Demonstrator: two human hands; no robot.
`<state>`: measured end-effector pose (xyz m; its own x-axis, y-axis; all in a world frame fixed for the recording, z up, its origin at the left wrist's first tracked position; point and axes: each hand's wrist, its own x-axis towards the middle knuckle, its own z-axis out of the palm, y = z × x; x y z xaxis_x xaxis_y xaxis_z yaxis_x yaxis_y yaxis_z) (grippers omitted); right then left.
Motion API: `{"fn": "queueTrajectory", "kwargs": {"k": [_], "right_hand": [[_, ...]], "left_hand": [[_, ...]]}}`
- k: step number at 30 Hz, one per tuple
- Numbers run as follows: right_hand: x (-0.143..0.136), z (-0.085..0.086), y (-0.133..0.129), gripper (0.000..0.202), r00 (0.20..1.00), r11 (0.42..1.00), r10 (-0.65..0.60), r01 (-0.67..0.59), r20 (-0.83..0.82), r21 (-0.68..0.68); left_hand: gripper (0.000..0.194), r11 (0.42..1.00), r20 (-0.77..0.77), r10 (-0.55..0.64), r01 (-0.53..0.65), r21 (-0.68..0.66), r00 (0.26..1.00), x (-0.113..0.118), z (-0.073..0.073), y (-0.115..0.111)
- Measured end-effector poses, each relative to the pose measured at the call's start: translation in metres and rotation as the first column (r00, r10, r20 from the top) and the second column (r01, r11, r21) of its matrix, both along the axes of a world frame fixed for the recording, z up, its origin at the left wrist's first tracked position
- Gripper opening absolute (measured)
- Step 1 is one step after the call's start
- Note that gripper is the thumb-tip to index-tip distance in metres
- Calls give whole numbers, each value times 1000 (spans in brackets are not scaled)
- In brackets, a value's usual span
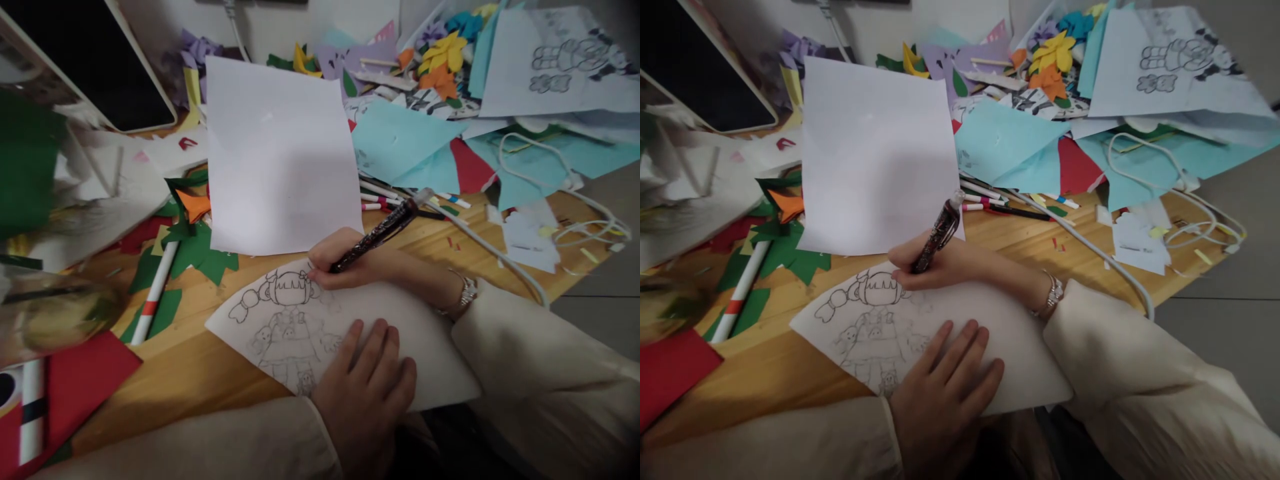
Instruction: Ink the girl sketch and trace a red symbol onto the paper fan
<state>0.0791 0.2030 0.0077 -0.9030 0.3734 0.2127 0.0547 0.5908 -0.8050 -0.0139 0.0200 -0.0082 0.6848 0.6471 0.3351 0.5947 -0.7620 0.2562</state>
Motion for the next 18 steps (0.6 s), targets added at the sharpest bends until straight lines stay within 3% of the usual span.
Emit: {"fn": "queueTrajectory", "kwargs": {"k": [18], "right_hand": [[-1, 0, 0, 29, 999, 996, 32, -33, -22, -79]], "left_hand": [[40, 999, -22, -23, 22, -42, 999, -1, 3, 2]]}}
